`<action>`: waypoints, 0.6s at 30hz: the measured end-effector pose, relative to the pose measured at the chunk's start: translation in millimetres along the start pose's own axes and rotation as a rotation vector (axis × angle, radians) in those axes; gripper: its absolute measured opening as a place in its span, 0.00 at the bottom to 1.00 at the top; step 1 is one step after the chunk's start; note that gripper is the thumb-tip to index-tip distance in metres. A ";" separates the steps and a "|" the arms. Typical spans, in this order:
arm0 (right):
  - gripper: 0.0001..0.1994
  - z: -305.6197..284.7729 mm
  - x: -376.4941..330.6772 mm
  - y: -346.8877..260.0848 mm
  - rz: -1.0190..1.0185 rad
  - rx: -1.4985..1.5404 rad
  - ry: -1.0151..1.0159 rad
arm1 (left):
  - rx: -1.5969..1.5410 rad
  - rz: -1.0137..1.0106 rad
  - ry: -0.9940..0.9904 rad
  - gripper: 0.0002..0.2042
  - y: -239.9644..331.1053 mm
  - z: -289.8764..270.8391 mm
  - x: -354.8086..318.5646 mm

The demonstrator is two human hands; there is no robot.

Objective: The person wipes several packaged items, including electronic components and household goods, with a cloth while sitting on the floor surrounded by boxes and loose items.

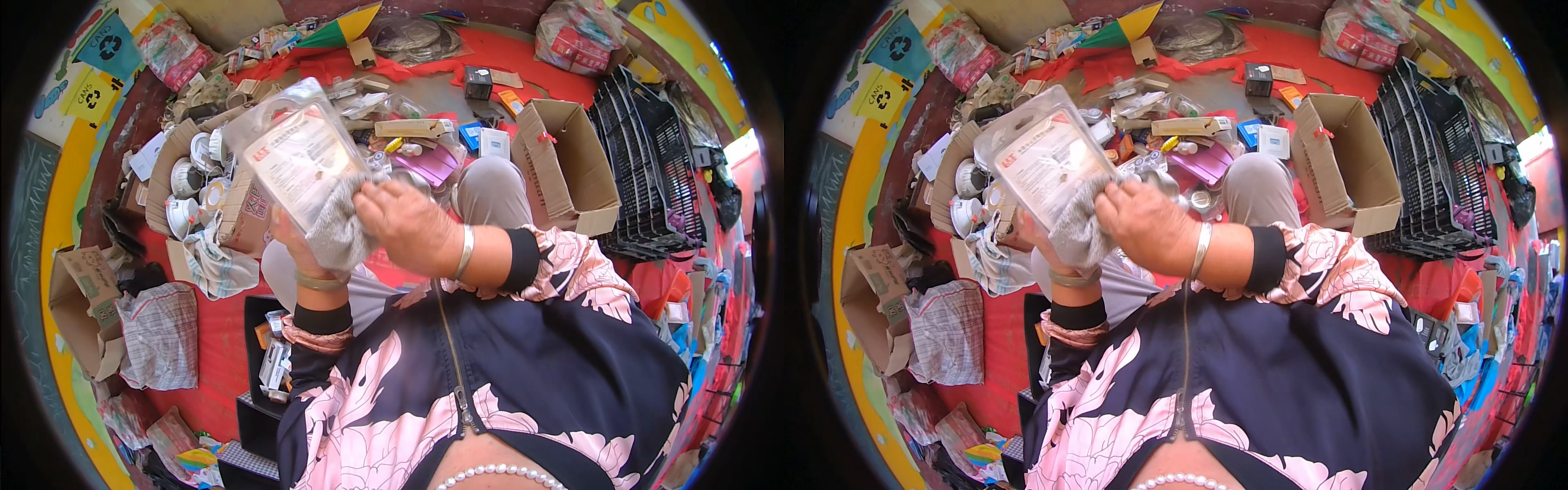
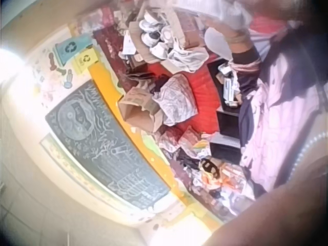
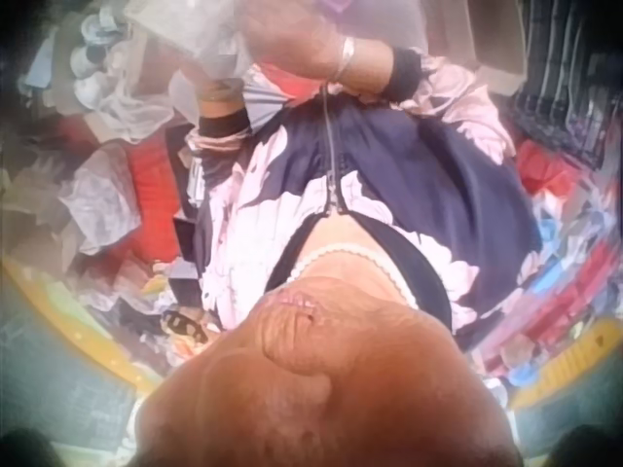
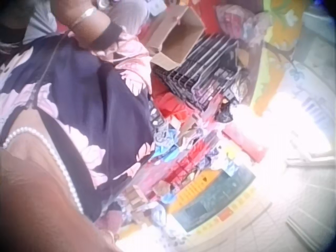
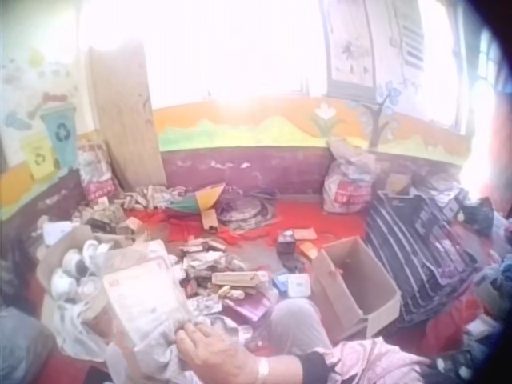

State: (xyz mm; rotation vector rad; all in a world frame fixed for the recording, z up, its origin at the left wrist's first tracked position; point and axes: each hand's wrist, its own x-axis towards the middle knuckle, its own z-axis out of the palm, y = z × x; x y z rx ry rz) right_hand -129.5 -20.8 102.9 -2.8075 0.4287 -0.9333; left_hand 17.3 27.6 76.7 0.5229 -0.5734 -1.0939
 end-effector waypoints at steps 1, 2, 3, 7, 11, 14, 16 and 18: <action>0.19 2.5 -3.9 -5.5 0.007 0.010 -0.059 | -0.007 0.025 0.010 0.43 2.5 -3.8 2.5; 0.21 3.1 -4.7 -9.1 -0.043 -0.006 -0.109 | 0.013 0.029 0.055 0.44 5.1 -4.6 0.5; 0.21 0.1 -4.6 -10.5 -0.054 0.046 -0.163 | -0.095 -0.031 0.009 0.44 8.4 -4.7 -1.5; 0.15 -14.3 5.5 -1.8 -0.049 0.586 -0.177 | -0.534 -0.141 -0.291 0.43 17.1 7.2 -5.1; 0.12 -60.7 34.2 46.8 0.688 1.456 0.197 | -0.265 0.191 -0.211 0.40 19.6 2.2 13.2; 0.14 -77.6 39.2 80.8 0.243 0.240 0.354 | -0.251 0.178 -0.317 0.39 19.9 1.5 12.7; 0.16 -95.9 50.3 72.9 0.023 -0.007 0.389 | -0.343 0.017 -0.238 0.38 21.6 10.1 6.7; 0.12 -68.4 56.9 82.8 -0.064 -0.241 0.445 | -0.152 0.101 -0.017 0.39 13.0 6.9 7.6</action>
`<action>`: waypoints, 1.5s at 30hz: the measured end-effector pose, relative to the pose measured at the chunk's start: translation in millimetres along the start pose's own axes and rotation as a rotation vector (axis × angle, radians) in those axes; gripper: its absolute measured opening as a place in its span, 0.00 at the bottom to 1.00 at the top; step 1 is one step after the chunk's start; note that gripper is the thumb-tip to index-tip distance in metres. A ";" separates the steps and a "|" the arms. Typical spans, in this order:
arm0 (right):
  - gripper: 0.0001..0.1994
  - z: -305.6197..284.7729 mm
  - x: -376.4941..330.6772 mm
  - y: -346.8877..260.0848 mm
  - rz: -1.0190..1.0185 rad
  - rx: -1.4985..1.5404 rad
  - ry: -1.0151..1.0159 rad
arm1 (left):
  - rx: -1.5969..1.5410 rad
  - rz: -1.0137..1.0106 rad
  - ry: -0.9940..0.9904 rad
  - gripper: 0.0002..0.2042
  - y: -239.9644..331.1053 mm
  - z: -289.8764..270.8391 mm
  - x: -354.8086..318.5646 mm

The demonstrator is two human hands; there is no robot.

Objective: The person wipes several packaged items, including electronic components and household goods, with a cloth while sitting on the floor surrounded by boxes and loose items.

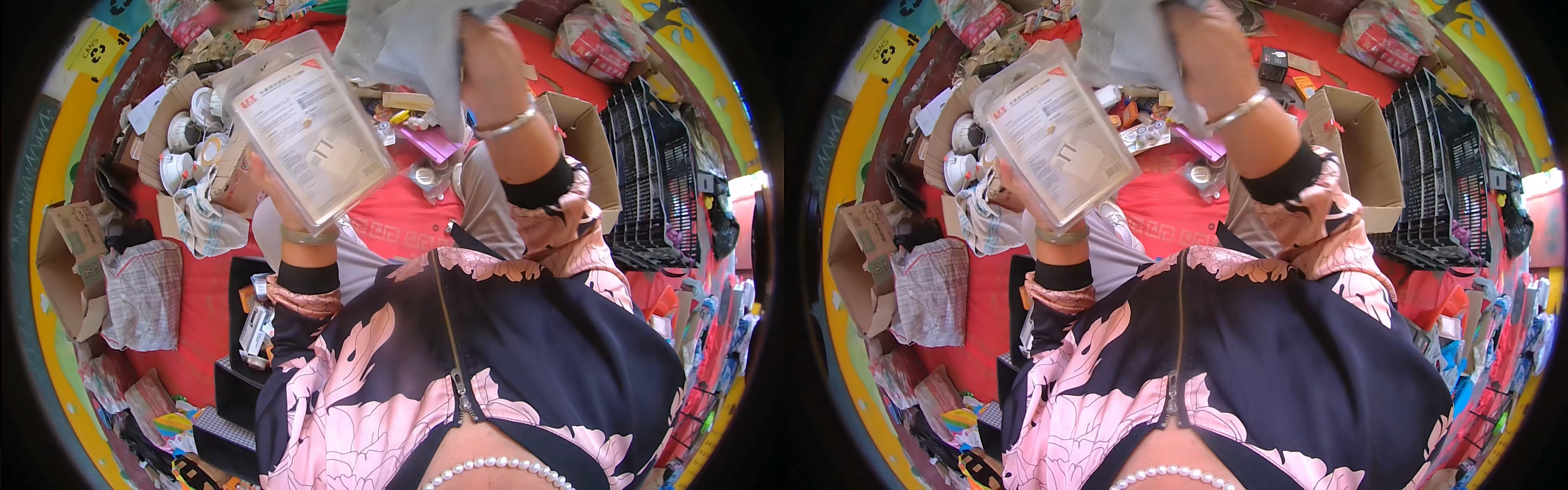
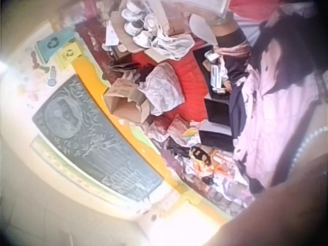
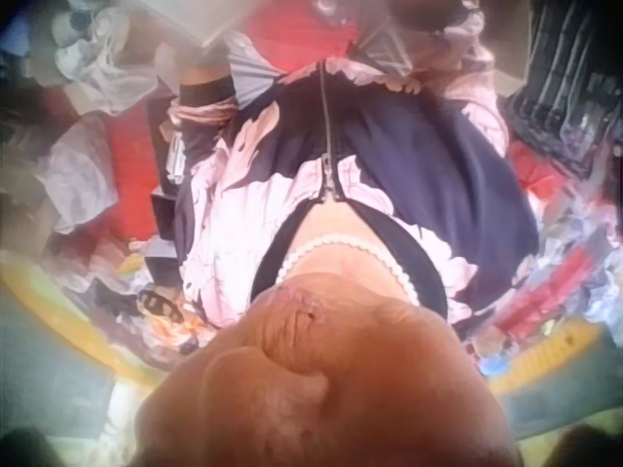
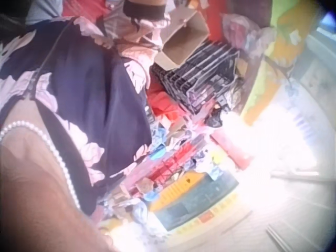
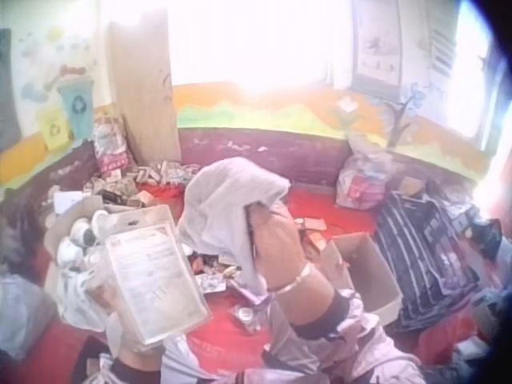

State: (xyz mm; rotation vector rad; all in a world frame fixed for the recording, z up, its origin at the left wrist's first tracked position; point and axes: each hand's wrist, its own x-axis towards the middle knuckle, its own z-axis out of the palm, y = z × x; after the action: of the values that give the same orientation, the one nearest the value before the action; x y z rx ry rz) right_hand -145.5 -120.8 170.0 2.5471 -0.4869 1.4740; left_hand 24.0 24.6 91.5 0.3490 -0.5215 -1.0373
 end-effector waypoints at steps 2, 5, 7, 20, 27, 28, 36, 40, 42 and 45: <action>0.14 26.5 0.2 -14.2 0.304 0.478 -0.020 | -0.019 0.011 -0.007 0.35 -9.3 -12.3 10.2; 0.25 83.8 -17.4 -56.5 0.174 0.477 -0.125 | 0.123 0.058 0.129 0.31 -13.6 -5.3 10.0; 0.24 83.7 -27.2 -87.9 0.214 0.469 -0.136 | 0.001 -0.003 0.128 0.31 -10.4 -1.4 8.6; 0.15 47.1 -62.5 -111.4 0.382 1.331 -0.740 | 0.191 0.508 0.328 0.27 110.7 -56.4 -54.7; 0.15 75.9 -98.4 -34.3 1.112 1.464 -0.592 | 0.432 0.653 0.980 0.22 203.6 -175.3 -243.3; 0.15 78.3 -104.8 -29.1 1.175 1.436 -0.538 | 0.415 0.669 1.107 0.23 205.8 -192.3 -272.7; 0.12 90.6 -146.4 3.6 1.376 1.370 -0.479 | 0.112 0.377 1.780 0.34 155.1 -267.6 -386.4; 0.11 97.5 -159.9 14.2 1.413 1.340 -0.448 | 0.134 0.390 1.823 0.29 147.0 -296.1 -370.1; 0.15 103.2 -178.8 37.9 1.447 1.311 -0.507 | 0.081 0.450 1.713 0.29 147.2 -306.0 -350.6; 0.14 102.6 -178.0 33.7 1.495 1.249 -0.467 | 0.257 0.322 1.770 0.30 158.4 -308.0 -302.5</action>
State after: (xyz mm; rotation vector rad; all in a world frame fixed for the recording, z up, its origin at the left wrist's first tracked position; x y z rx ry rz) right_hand -156.3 -147.2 -36.2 3.5857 -2.7505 1.6916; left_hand 189.1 375.4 -155.9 1.1668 0.8832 -0.0690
